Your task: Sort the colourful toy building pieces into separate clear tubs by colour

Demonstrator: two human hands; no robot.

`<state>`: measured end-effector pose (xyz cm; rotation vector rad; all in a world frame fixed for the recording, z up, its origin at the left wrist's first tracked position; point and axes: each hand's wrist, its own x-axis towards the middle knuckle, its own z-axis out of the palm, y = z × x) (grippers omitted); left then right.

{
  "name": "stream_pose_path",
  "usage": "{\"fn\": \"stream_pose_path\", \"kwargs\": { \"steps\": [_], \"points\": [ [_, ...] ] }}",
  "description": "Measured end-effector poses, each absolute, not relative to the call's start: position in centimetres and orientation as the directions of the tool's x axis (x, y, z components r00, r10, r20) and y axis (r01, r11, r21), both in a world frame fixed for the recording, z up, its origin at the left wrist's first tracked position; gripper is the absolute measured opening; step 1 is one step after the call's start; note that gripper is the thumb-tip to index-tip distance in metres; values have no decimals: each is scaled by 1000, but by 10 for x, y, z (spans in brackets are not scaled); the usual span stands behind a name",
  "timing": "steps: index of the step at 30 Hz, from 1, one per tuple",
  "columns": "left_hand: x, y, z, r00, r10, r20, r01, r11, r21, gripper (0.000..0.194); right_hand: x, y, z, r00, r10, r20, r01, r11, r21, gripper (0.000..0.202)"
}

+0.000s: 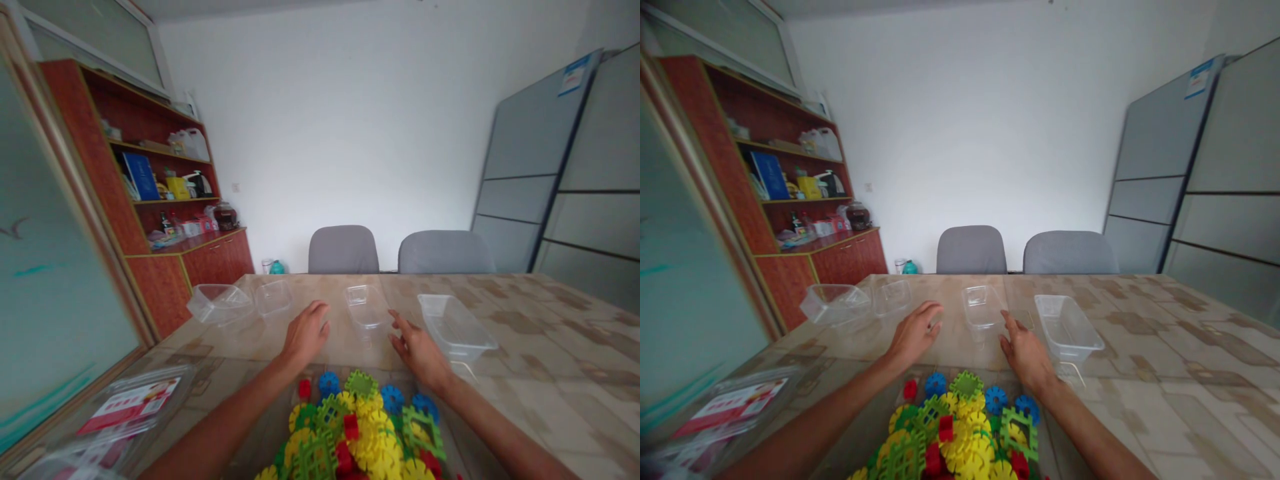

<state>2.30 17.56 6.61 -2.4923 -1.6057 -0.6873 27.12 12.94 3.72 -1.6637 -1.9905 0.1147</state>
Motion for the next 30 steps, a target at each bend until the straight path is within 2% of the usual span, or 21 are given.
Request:
{"fn": "stream_pose_path", "kwargs": {
  "steps": [4, 8, 11, 15, 21, 26, 30],
  "points": [
    [-17, 196, 75, 193, 911, 366, 968, -237, 79, 31, 251, 130, 44, -122, 956, 268, 935, 201, -292, 47],
    [-33, 208, 80, 97, 957, 272, 995, -98, -12, 27, 244, 137, 45, -121, 956, 267, 930, 204, -306, 34],
    [-34, 214, 80, 92, 974, 207, 995, -80, -62, 28, 258, 145, 44, -54, 956, 288, 934, 150, -323, 32],
    [-28, 218, 83, 149, 974, 172, 988, -138, -74, 29, 275, 147, 43, 47, 947, 319, 946, 60, -317, 38],
    [3, 210, 82, 240, 953, 187, 968, -250, 32, 27, 268, 144, 36, 35, 944, 328, 948, 72, -309, 47],
    [35, 197, 78, 325, 914, 243, 899, -379, 219, 17, 265, 148, 29, -27, 934, 358, 913, 168, -372, 54],
    [20, 201, 82, 275, 905, 324, 862, -381, 334, 20, 263, 144, 30, -37, 930, 366, 886, 200, -419, 51]
  ]
}}
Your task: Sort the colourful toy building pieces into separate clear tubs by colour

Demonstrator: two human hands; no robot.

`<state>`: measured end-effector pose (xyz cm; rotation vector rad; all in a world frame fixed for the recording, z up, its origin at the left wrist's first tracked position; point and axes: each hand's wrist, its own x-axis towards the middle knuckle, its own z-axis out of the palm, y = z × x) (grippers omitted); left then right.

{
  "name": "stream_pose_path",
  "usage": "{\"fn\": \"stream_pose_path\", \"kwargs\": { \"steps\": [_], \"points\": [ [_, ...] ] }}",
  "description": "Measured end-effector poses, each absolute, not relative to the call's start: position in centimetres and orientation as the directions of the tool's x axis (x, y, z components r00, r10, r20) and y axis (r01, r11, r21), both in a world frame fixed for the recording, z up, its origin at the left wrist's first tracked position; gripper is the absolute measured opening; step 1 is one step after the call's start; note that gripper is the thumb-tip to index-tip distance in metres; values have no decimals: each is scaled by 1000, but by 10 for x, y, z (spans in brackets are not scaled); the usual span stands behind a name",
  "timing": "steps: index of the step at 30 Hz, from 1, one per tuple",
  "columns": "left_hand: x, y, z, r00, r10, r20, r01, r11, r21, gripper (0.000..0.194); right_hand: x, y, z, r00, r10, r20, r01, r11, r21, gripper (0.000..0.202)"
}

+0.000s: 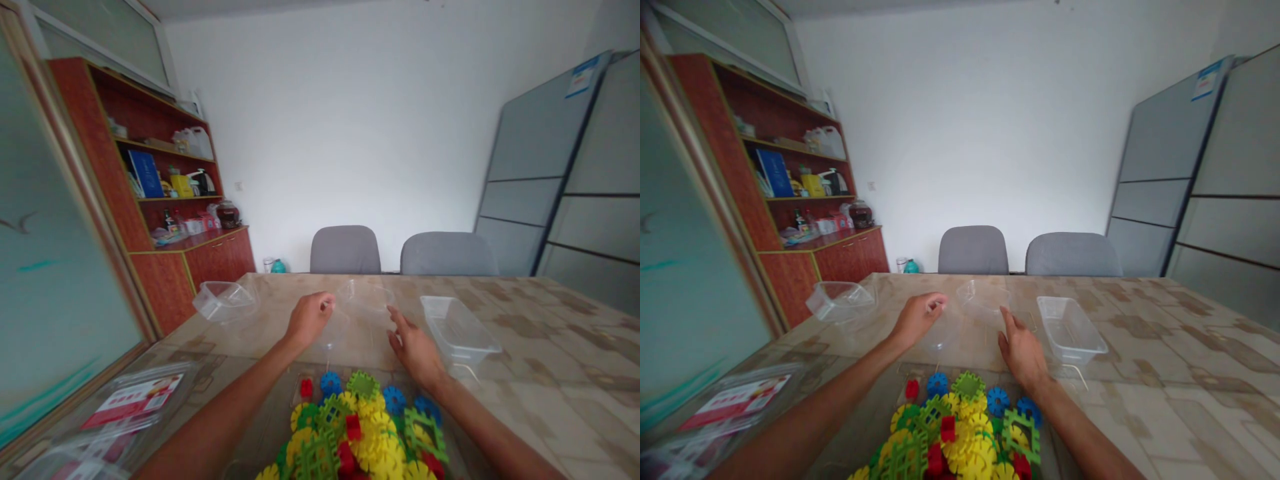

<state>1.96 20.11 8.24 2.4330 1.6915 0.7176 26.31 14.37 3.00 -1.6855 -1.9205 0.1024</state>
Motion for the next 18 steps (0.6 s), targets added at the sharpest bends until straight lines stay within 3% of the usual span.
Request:
{"fn": "stream_pose_path", "kwargs": {
  "steps": [5, 10, 18],
  "points": [
    [-35, 218, 74, 105, 947, 304, 885, -229, 406, 30, 243, 141, 38, -77, 929, 362, 837, 257, -483, 42],
    [-44, 221, 53, 85, 978, 189, 836, -174, 520, 28, 217, 148, 42, -77, 950, 304, 839, 227, -495, 45],
    [-1, 207, 39, 210, 964, 165, 681, -265, 683, 31, 223, 151, 61, 67, 934, 350, 962, 33, -272, 42]
  ]
}}
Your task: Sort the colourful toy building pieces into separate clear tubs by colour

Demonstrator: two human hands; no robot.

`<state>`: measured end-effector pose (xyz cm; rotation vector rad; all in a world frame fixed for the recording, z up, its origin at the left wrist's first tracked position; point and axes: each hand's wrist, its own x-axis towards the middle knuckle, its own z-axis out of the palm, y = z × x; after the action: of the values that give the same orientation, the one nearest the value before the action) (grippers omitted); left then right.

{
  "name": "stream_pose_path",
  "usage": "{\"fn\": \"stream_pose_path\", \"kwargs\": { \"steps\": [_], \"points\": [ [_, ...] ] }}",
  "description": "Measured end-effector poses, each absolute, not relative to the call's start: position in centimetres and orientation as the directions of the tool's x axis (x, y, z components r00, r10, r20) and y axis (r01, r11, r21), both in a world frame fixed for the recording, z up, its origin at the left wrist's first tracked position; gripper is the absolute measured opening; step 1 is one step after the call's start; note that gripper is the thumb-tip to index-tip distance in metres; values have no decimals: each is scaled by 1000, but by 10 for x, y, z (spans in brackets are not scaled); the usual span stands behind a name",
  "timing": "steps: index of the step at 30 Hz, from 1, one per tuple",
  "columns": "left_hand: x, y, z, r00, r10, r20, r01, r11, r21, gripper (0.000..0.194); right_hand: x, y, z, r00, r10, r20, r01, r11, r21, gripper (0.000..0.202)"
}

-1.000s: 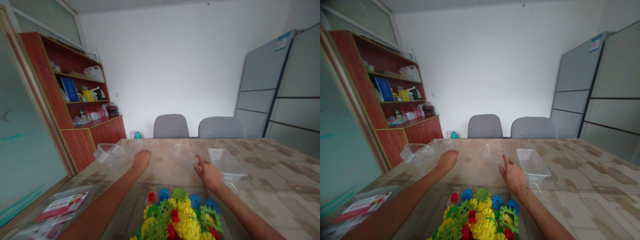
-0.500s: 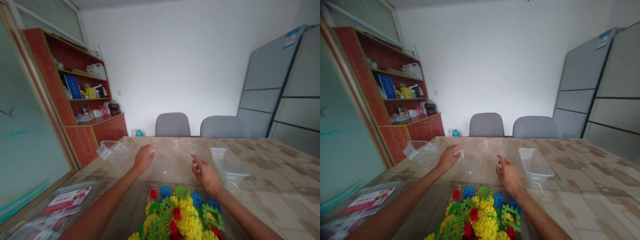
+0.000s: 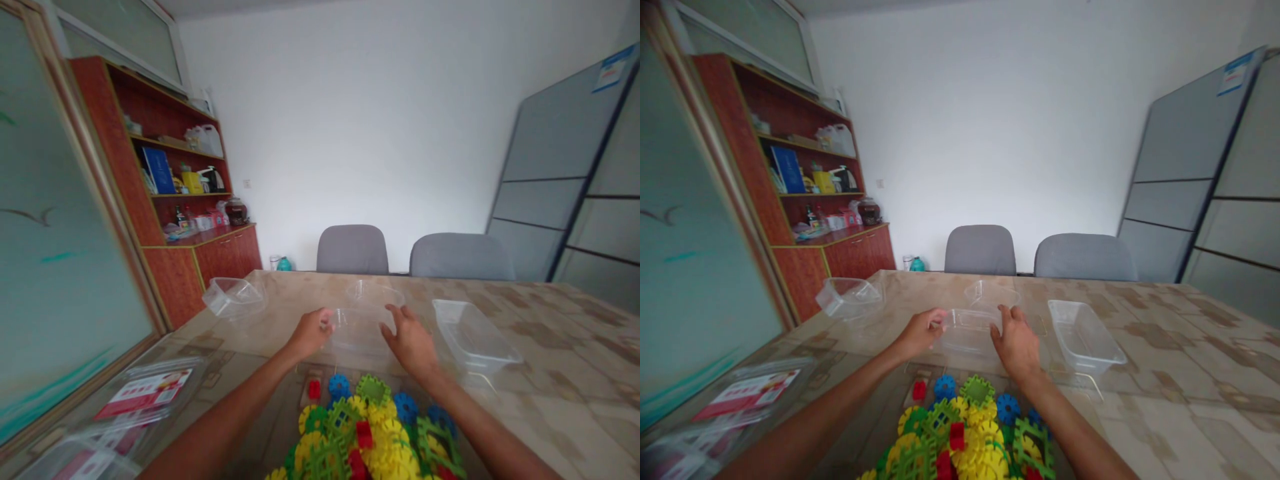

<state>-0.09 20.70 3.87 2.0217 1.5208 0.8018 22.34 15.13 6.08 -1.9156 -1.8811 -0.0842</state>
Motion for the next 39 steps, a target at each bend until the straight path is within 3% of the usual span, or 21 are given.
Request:
{"fn": "stream_pose_path", "kwargs": {
  "steps": [4, 11, 16, 19, 23, 25, 31, 39],
  "points": [
    [11, 204, 37, 230, 947, 224, 654, -321, 685, 30, 232, 169, 78, -28, 932, 360, 990, 77, -122, 36],
    [-1, 200, 43, 236, 930, 282, 679, -365, 637, 28, 240, 204, 72, -187, 967, 172, 982, 185, 25, 19],
    [-31, 194, 60, 200, 939, 281, 716, -336, 612, 31, 265, 214, 71, -249, 962, 114, 968, 248, 23, 23],
    [-44, 190, 66, 186, 944, 274, 729, -320, 605, 32, 279, 213, 72, -271, 958, 96, 962, 272, 1, 15],
    [-50, 183, 66, 186, 947, 261, 733, -311, 605, 32, 282, 206, 72, -280, 952, 121, 959, 284, -16, 50],
    [-52, 180, 67, 180, 946, 268, 735, -311, 603, 33, 276, 202, 70, -313, 941, 126, 948, 317, -18, 56],
    [-74, 178, 92, 98, 925, 367, 765, -306, 566, 33, 254, 201, 67, -435, 892, 121, 898, 440, -21, 54],
    [-134, 177, 120, -51, 882, 469, 841, -215, 496, 30, 261, 204, 72, -414, 895, 163, 907, 420, -4, 52]
  ]
}}
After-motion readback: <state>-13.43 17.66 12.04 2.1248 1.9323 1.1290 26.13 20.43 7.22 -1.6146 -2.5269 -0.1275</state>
